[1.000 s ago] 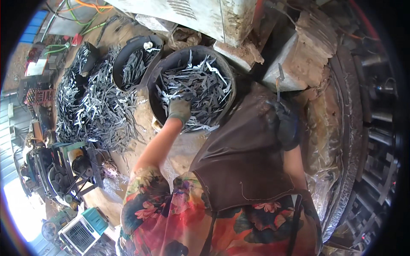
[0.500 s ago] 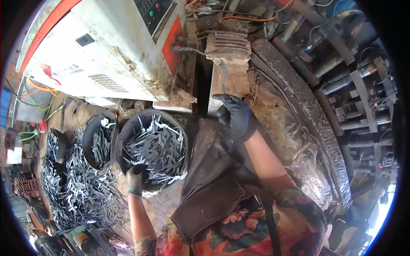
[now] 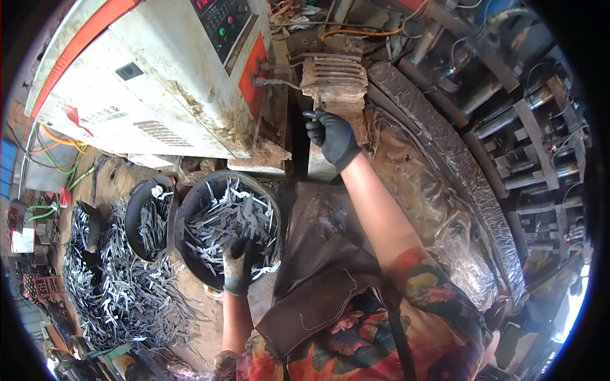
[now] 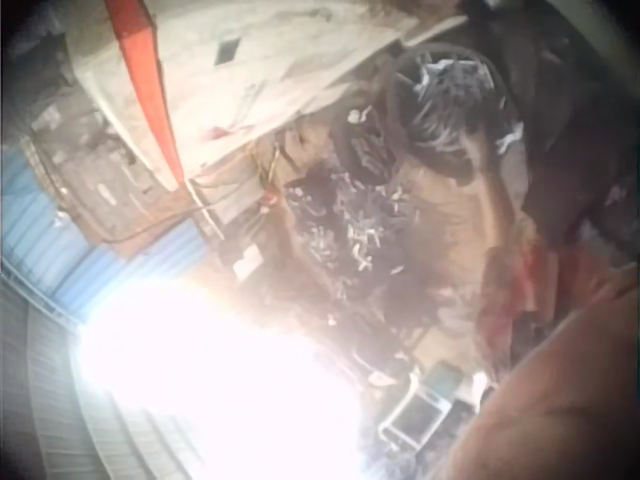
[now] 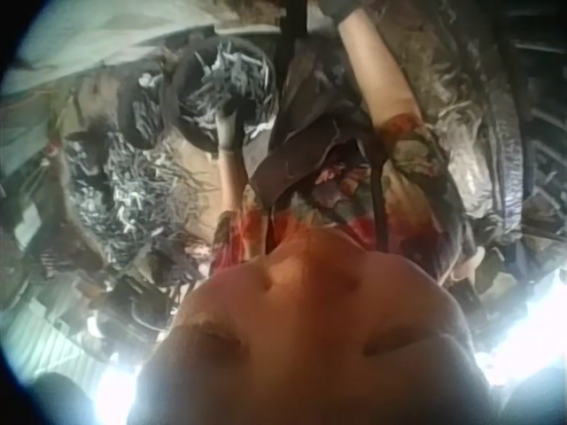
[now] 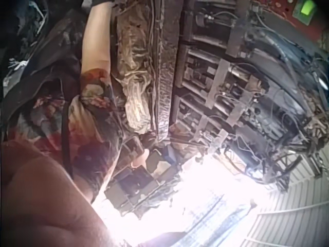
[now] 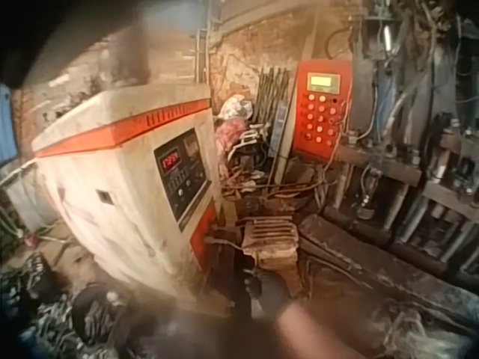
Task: Operating an industrial metal press to fabricate small metal components and sorting them into bins.
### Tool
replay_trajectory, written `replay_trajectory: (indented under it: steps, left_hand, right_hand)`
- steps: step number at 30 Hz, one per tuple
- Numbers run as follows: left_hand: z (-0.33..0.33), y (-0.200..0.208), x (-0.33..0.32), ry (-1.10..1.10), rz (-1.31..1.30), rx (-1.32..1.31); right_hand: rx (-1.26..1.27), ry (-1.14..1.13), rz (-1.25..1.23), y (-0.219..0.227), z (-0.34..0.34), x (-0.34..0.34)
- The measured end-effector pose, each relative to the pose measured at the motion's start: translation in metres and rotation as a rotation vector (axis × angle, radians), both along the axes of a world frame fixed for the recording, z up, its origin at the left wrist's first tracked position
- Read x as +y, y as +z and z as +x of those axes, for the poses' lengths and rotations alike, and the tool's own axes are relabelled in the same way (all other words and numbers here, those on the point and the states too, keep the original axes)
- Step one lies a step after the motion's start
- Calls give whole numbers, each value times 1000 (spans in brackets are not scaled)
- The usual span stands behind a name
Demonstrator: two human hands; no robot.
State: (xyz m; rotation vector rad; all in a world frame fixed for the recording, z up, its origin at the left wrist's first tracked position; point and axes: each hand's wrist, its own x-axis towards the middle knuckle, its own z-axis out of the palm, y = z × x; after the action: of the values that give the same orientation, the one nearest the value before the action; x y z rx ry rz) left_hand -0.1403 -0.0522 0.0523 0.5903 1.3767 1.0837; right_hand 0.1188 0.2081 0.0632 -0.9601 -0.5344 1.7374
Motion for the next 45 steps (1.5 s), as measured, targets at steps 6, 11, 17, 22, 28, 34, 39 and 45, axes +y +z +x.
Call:
replay_trajectory:
  steps: [6,11,17,22,28,34,39,45]
  left_hand:
    - [28,15,17,-45,154,30]
    - [63,18,64,-228,253,-9]
    - [85,34,87,-374,71,-771]
    - [98,51,97,-560,286,-694]
    - [94,6,79,-456,287,-292]
    - [82,-24,59,-431,310,-234]
    - [75,-21,49,-327,214,-331]
    - [70,-19,40,-293,191,-335]
  right_hand:
    - [107,3,-1,9,0,-61]
    - [-342,245,248,-29,-8,-166]
    - [-24,541,-245,30,4,-180]
    - [69,347,-97,27,10,-179]
    - [-237,8,6,26,30,-129]
    - [-87,57,74,3,37,-73]
    - [-237,-21,9,14,29,-42]
    - [-262,-157,-12,20,28,-28]
